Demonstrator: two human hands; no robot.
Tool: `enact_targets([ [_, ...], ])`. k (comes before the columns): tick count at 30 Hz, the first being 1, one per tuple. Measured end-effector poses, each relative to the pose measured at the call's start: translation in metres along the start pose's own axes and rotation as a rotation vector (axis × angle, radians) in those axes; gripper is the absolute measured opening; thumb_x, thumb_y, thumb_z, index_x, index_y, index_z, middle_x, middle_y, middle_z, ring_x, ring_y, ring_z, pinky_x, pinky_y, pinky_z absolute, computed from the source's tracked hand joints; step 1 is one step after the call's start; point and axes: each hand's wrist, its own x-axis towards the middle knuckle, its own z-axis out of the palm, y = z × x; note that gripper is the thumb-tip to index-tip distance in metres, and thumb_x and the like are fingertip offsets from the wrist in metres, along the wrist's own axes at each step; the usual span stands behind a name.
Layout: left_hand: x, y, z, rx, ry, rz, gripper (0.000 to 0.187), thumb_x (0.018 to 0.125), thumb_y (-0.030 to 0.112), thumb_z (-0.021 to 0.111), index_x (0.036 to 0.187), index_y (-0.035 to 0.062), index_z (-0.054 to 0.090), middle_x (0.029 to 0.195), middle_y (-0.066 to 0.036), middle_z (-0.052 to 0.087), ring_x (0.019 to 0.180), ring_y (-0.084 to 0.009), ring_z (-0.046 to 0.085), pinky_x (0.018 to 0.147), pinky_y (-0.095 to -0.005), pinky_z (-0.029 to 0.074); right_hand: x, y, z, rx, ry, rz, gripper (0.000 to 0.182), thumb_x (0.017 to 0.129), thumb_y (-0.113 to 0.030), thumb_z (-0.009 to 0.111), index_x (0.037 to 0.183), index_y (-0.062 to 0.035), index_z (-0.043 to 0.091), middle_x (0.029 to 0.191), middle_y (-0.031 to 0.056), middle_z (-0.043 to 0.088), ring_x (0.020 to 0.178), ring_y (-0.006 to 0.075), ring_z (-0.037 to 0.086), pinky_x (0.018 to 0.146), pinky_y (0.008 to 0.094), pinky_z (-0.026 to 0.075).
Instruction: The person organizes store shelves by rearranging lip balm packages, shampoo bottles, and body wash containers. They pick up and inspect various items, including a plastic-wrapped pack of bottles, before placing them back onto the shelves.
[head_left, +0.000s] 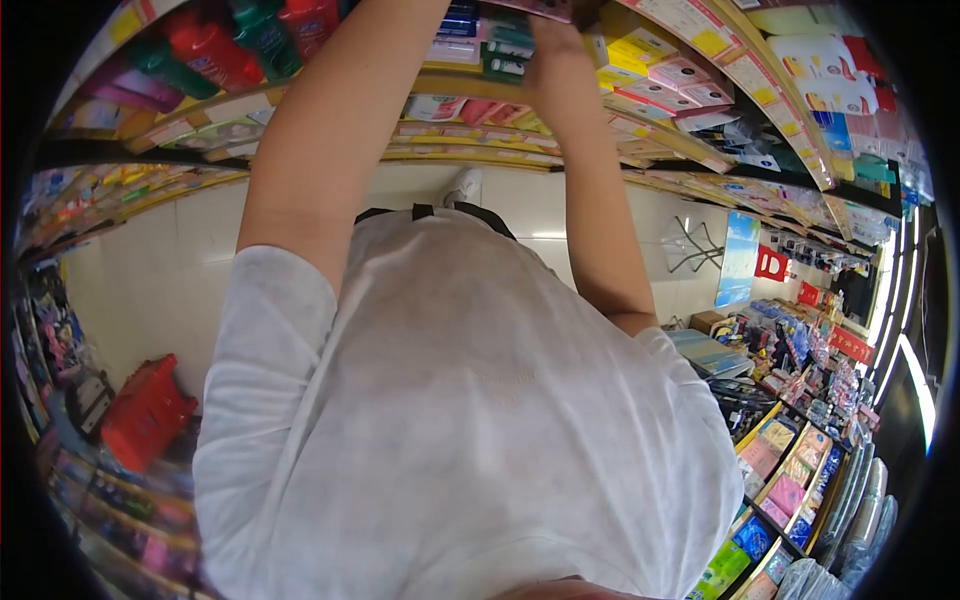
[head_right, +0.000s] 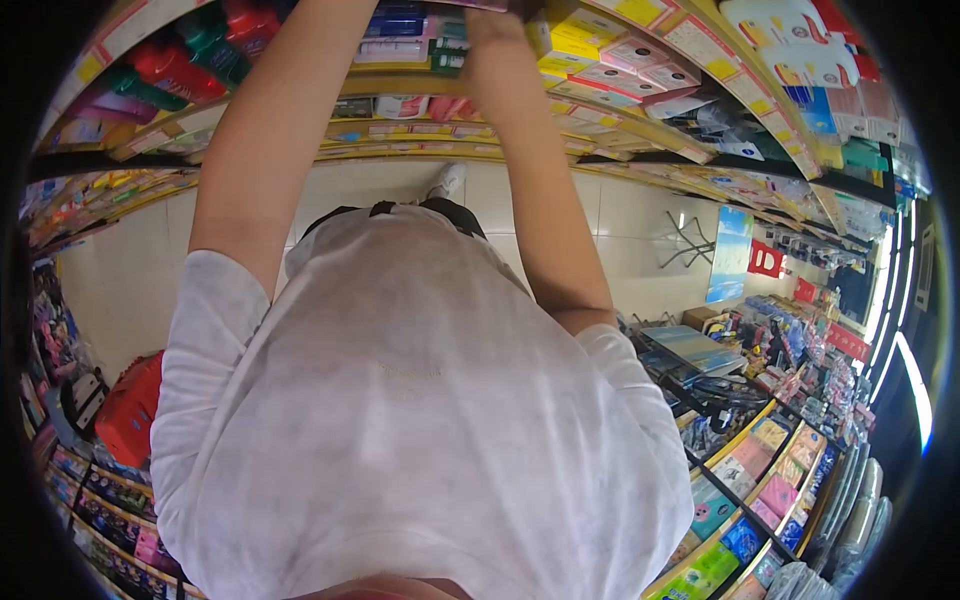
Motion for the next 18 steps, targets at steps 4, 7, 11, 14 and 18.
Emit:
enact_targets([
  [4,0.011,0.000,0.003,0.061,-0.032,0.015,0.041,0.089,0.008,0.064,0.127,-0.0055,0.062,0.129,-0.025,0.064,0.112,-0.0361,0.066,0.091,-0.0435,0.054,-0.010,-0.020,-0.001,0.195,0.109,0.010,0.042,0.077,0.008,0.060,0.118,0.0028,0.067,0.115,0.0189,0.070,0.105,0.0388,0.066,0.094,0.0444,0.055],
  [7,0.014,0.002,0.005,0.095,-0.048,0.017,0.041,0.088,0.008,0.064,0.127,-0.0056,0.062,0.129,-0.026,0.064,0.113,-0.0362,0.065,0.091,-0.0435,0.054,-0.019,-0.028,0.001,0.330,0.117,0.044,0.041,0.075,0.009,0.061,0.114,0.0019,0.069,0.114,0.0188,0.070,0.104,0.0387,0.066,0.093,0.0448,0.056],
  [11,0.018,0.004,0.008,0.129,-0.059,0.016,0.041,0.088,0.008,0.065,0.127,-0.0057,0.062,0.128,-0.026,0.064,0.113,-0.0364,0.065,0.091,-0.0435,0.054,-0.035,-0.037,-0.005,0.423,0.093,0.114,0.033,0.079,0.006,0.063,0.110,-0.0003,0.070,0.110,0.0162,0.071,0.100,0.0362,0.067,0.089,0.0438,0.056],
  [14,0.020,0.006,0.009,0.147,-0.064,0.014,0.042,0.088,0.008,0.065,0.127,-0.0057,0.062,0.128,-0.026,0.064,0.114,-0.0365,0.065,0.092,-0.0435,0.054,-0.048,-0.036,-0.001,0.451,0.111,0.150,0.030,0.080,0.005,0.064,0.109,-0.0006,0.070,0.108,0.0153,0.071,0.098,0.0349,0.067,0.086,0.0427,0.056],
  [18,0.023,0.008,0.011,0.164,-0.065,0.015,0.042,0.087,0.007,0.065,0.127,-0.0059,0.063,0.128,-0.026,0.064,0.114,-0.0367,0.064,0.092,-0.0435,0.054,-0.055,-0.034,0.003,0.465,0.124,0.172,0.029,0.081,0.003,0.065,0.109,-0.0007,0.070,0.109,0.0149,0.071,0.098,0.0338,0.067,0.084,0.0414,0.057],
])
